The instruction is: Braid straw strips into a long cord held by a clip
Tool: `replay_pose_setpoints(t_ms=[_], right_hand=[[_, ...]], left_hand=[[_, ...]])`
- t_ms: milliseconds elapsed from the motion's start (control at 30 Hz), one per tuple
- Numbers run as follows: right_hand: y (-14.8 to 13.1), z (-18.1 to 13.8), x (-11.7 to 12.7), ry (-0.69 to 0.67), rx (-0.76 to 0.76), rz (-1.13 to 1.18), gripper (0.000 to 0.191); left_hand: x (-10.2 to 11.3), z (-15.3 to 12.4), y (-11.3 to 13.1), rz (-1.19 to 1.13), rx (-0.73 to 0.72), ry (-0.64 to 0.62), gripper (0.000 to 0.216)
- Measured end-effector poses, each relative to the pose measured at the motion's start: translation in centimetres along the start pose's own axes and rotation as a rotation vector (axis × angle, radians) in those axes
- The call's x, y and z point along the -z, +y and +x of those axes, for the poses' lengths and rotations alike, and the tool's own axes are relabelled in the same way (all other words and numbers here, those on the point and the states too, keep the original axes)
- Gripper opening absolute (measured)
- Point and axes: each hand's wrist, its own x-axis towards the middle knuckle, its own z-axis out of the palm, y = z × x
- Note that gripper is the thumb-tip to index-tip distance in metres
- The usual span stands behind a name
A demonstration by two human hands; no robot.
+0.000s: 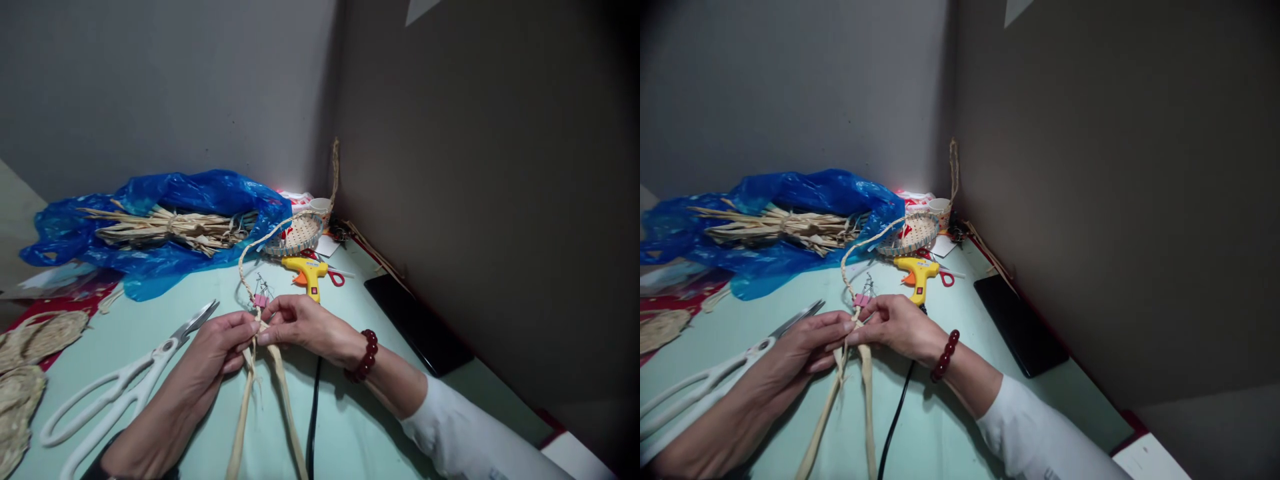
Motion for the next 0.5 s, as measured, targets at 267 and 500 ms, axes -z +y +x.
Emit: replay_pose_setpoints(t_ms=[267,500], right_hand=[[-0.05,-0.32,0.54,-0.147,-0.106,0.260,0.030],[0.07,-0.07,-0.06,-0.121,-0.251,0.384,0.011]], left_hand=[[0.34,0.07,-0.15,-0.007,-0.020,-0.026,0.028],[0.66,0.14,-0.21,0.006,-0.011,-0.077,0.028]])
